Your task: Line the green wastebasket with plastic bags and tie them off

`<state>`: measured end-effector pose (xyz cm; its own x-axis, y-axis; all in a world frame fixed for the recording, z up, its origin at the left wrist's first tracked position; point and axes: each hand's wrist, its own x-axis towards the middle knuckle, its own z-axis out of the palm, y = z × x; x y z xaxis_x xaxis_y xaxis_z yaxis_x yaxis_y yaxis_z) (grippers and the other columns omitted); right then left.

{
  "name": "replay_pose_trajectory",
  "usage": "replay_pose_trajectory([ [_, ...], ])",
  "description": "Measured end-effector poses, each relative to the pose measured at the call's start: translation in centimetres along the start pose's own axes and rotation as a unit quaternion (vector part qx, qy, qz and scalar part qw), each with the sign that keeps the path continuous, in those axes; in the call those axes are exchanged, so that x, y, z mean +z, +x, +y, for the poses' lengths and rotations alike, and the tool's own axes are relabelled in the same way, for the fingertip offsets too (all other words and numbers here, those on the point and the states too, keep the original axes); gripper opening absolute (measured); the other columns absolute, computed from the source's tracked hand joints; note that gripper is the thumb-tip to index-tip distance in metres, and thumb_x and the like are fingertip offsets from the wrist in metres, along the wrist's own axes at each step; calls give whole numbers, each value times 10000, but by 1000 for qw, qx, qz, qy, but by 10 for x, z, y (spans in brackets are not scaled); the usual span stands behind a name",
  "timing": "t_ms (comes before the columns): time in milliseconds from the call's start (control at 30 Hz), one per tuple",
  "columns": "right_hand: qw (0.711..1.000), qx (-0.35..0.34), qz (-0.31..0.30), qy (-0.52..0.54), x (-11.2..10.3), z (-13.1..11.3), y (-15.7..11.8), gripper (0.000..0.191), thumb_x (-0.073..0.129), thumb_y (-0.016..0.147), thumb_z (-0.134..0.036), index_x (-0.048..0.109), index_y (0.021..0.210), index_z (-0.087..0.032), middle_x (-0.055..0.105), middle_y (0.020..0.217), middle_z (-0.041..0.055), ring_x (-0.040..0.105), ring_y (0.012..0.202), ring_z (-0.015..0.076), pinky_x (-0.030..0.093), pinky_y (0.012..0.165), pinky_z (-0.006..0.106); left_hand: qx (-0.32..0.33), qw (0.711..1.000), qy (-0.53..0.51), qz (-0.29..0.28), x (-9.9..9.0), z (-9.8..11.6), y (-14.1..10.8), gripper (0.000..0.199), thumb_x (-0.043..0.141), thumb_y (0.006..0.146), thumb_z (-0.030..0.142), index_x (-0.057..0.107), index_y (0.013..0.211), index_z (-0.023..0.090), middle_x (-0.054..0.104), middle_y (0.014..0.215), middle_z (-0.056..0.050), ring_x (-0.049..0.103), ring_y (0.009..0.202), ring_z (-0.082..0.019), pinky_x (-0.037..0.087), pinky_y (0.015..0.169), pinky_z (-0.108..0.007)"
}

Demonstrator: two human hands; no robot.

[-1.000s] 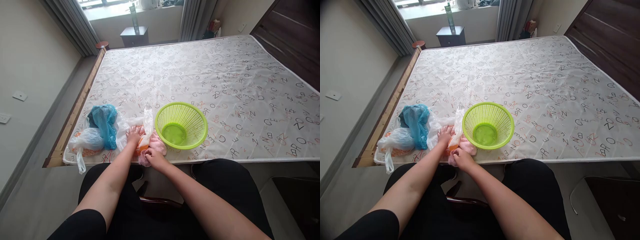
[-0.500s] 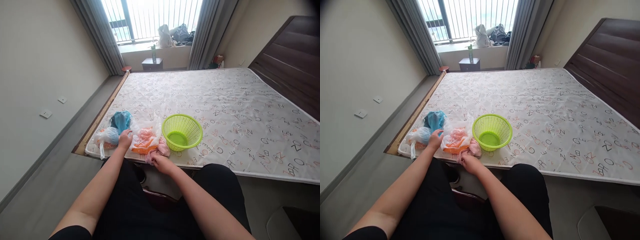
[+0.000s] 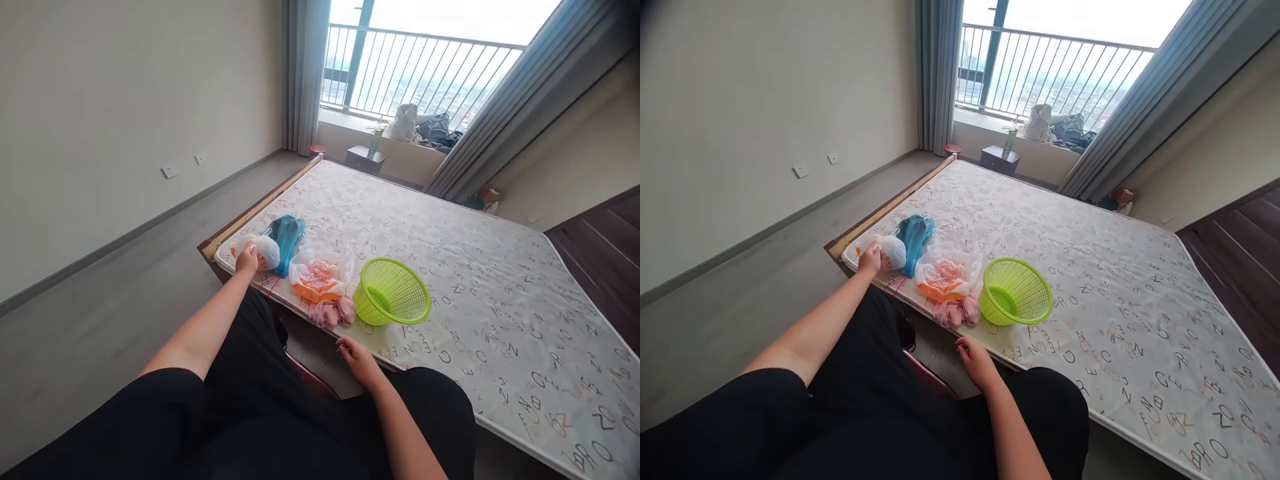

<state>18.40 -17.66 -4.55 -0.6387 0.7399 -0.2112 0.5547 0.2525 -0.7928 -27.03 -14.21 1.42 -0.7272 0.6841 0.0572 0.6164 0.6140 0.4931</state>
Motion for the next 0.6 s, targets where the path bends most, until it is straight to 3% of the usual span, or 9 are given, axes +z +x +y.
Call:
replay_pose_trajectory([
  [67, 998, -40, 39, -3, 1, -11, 6, 266, 469, 959, -327, 700, 1049, -232, 758, 984, 87, 721, 917, 254, 570, 828, 399, 9, 998, -52, 33, -6, 3, -31, 517, 240, 1061, 444, 662, 1077, 144, 733, 1001, -154, 682, 1002, -262, 515, 919, -370],
  [133, 987, -105, 118, -12, 3, -31, 14, 304, 484, 975, -335, 672, 1185, -222, 725, 1177, 120, 692, 1100, 268, 576, 909, 430, 69, 971, -220, 61, -7, 5, -86, 503, 327, 1037, 554, 641, 934, 175, 681, 825, -89, 652, 821, -226, 521, 829, -355],
  [167, 976, -141, 164, -19, 5, -43, 18, 354, 503, 983, -341, 626, 1293, -222, 674, 1305, 135, 641, 1224, 278, 558, 982, 459, 85, 955, -280, 45, -6, 5, -120, 505, 348, 1026, 589, 617, 881, 186, 638, 761, -56, 618, 744, -200, 513, 769, -333],
  [267, 939, -219, 258, -61, 20, -74, 27, 607, 590, 975, -375, 409, 1536, -235, 432, 1589, 157, 400, 1487, 316, 423, 1163, 570, 113, 917, -362, -128, 0, 7, -223, 485, 354, 1035, 577, 575, 833, 195, 584, 705, -10, 550, 651, -149, 469, 660, -280],
  [333, 931, -249, 250, -88, 34, -80, 27, 656, 627, 961, -401, 395, 1553, -238, 426, 1593, 160, 374, 1500, 344, 391, 1180, 611, 199, 869, -349, -290, 4, 10, -269, 485, 376, 1039, 533, 570, 756, 191, 622, 717, -23, 582, 684, -147, 474, 686, -274],
  [367, 933, -260, 228, -96, 41, -77, 26, 601, 629, 961, -405, 455, 1514, -245, 504, 1531, 154, 436, 1457, 348, 419, 1156, 607, 258, 837, -320, -362, 5, 12, -281, 454, 408, 1034, 493, 587, 747, 190, 649, 720, -26, 608, 711, -152, 486, 744, -282],
  [433, 943, -262, 183, -93, 52, -64, 22, 392, 600, 981, -393, 614, 1348, -259, 672, 1301, 123, 607, 1266, 322, 516, 1055, 549, 348, 804, -239, -418, 5, 15, -288, 402, 462, 1010, 437, 607, 724, 195, 664, 711, -33, 625, 727, -166, 491, 782, -294],
  [533, 958, -220, 171, -61, 52, -41, 17, 221, 547, 1009, -363, 700, 1119, -248, 722, 1056, 87, 694, 996, 257, 588, 883, 437, 425, 815, -178, -352, 1, 17, -276, 399, 461, 999, 418, 618, 707, 197, 660, 714, -50, 623, 739, -183, 494, 790, -303],
  [600, 958, -201, 198, -57, 42, -33, 13, 219, 532, 1013, -354, 706, 1076, -236, 714, 1017, 87, 686, 963, 246, 583, 857, 412, 418, 841, -207, -274, 0, 20, -268, 433, 380, 1034, 399, 652, 773, 188, 681, 767, -63, 635, 775, -180, 500, 815, -301],
])
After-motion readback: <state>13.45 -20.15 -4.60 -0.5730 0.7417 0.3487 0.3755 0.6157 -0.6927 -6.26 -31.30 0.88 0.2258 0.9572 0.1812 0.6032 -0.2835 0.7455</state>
